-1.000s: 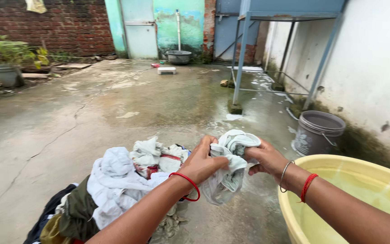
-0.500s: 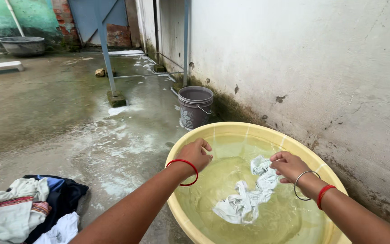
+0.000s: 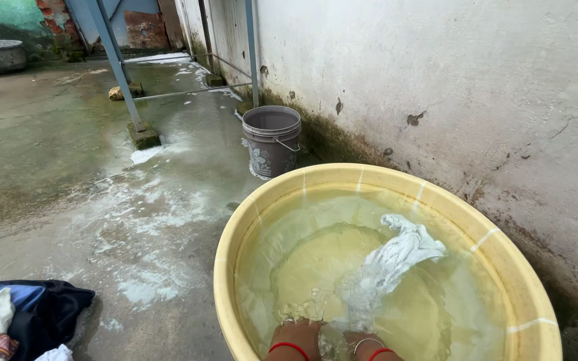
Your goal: The person picks up a white cloth and a green garment from a pile, submerges them in a basin of water, scrubs and rinses them by hand, wrings them out, and places the wet items into a separate pink basin.
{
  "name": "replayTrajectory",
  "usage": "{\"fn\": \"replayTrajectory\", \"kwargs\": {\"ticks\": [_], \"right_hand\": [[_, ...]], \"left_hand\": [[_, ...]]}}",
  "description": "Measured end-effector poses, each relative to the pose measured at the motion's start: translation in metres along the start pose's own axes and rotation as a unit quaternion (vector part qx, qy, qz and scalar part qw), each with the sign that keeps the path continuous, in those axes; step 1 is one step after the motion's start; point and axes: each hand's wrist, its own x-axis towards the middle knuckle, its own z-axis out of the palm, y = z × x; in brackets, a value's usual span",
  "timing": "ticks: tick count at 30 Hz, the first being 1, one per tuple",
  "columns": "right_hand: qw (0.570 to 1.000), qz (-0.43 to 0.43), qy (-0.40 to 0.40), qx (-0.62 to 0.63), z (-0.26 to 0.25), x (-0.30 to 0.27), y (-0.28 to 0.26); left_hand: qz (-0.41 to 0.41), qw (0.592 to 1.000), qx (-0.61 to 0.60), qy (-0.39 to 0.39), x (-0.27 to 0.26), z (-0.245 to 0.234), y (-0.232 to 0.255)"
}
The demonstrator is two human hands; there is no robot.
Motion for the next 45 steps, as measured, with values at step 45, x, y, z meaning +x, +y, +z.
{"fn": "replayTrajectory", "kwargs": {"ticks": [45], "right_hand": [[0.976,0.024,0.212,0.045,-0.052,-0.112,-0.007]], "left_hand": [[-0.122,0.946,0.012,0.3,-0.039,-0.069,0.035]]}}
